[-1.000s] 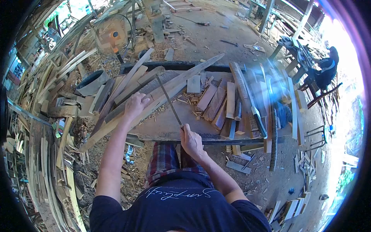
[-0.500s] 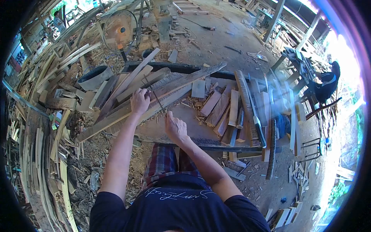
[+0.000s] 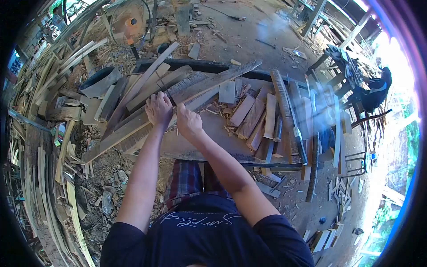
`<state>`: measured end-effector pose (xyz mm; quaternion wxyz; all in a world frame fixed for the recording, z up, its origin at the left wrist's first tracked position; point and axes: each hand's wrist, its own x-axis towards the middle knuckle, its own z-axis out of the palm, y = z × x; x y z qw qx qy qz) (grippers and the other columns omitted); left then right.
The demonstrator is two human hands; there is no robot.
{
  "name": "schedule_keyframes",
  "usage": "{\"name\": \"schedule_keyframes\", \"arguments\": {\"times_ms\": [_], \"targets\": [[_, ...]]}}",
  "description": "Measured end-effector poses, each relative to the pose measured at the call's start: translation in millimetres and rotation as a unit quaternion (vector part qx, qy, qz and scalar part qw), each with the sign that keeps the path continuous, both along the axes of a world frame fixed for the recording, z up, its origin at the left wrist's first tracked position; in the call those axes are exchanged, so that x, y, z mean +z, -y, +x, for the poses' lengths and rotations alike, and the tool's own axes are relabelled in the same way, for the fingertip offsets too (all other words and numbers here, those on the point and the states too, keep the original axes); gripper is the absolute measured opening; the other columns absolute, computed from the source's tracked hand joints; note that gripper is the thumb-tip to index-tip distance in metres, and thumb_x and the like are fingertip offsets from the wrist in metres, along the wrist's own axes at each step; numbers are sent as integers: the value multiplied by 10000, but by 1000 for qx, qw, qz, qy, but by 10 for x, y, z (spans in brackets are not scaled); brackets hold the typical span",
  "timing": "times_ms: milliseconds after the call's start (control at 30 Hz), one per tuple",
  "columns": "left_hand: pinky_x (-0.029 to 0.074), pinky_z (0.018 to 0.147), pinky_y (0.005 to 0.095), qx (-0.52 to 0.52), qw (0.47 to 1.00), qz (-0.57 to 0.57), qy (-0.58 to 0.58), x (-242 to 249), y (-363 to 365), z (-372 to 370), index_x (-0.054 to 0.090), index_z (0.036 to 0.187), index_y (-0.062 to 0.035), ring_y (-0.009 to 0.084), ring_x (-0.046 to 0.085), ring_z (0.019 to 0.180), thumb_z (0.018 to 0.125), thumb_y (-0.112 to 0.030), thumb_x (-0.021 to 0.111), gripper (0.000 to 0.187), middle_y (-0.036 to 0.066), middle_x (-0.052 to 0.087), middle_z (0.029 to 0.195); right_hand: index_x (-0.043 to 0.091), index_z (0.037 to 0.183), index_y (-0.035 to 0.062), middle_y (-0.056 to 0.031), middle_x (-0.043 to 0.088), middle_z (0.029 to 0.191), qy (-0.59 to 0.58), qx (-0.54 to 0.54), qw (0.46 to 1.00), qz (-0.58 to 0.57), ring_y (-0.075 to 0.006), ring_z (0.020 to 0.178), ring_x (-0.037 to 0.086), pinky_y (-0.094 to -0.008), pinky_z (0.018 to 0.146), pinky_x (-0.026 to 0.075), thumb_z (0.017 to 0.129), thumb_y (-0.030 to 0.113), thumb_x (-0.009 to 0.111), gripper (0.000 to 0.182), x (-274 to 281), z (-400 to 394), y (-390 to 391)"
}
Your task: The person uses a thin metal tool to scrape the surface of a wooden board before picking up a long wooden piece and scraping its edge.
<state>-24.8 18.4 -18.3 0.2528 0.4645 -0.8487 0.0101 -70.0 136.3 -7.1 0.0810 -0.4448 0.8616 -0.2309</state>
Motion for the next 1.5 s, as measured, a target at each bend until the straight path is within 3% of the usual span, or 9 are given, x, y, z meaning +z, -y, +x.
{"name": "schedule_keyframes", "arguments": {"times_ms": [200,367,600,767,900,1067,1200,1400,1500], "targets": [[455,772,445,-9,1000,-20,-5,-74,48,-19,616,851,-105,298,585,883,888,-259,516,187,97,617,919,448,1022,36,-250,660,783,20,1,999,51,-403,775,672,-496,713,525,892,84,443,139,66,218,-508],[461,771,466,3,1000,-21,-13,-52,47,-23,597,851,-103,325,589,864,910,-273,497,206,112,613,890,433,1023,40,-251,657,772,20,1,1000,7,-414,774,670,-517,711,516,899,120,468,152,-1,-24,74],[462,760,455,1,1000,-16,-11,-76,79,-42,595,847,-111,316,590,857,906,-268,504,190,103,606,877,441,997,28,-259,656,777,55,-22,996,63,-421,774,667,-512,702,519,912,118,457,125,101,225,-482],[465,765,446,-3,999,-29,-14,-49,46,-11,598,843,-112,310,590,857,903,-262,508,185,98,605,872,425,1009,32,-261,654,770,15,3,1000,16,-428,766,664,-520,699,512,932,145,442,138,9,-24,108],[465,765,445,-10,999,-24,-20,-78,19,-18,606,846,-112,309,591,860,901,-263,509,188,98,608,879,413,1016,36,-272,641,778,51,-8,998,17,-465,770,635,-567,705,475,964,226,449,200,21,92,-153],[467,758,444,-27,999,-17,-19,-106,17,-1,617,856,-112,313,593,850,900,-265,508,193,100,612,886,413,992,36,-256,643,750,45,-25,998,47,-446,761,646,-543,698,489,949,180,445,153,20,159,-115],[470,750,438,36,999,-19,-9,-71,89,-88,618,852,-114,311,597,827,900,-267,512,193,99,616,887,416,980,36,-244,644,721,8,2,999,31,-424,757,659,-523,689,504,924,126,460,115,35,-46,45],[470,747,437,33,999,-16,-13,-79,90,-85,611,836,-115,309,599,824,899,-262,513,187,104,619,867,432,991,34,-251,651,758,40,-14,998,50,-423,763,658,-513,689,510,918,128,465,124,95,155,-439],[468,749,440,22,999,-26,-15,-78,58,-74,607,833,-115,314,600,828,896,-258,515,182,106,618,865,429,1008,40,-249,653,764,6,9,1000,23,-425,756,655,-515,683,510,918,131,465,132,6,-63,55]]}}
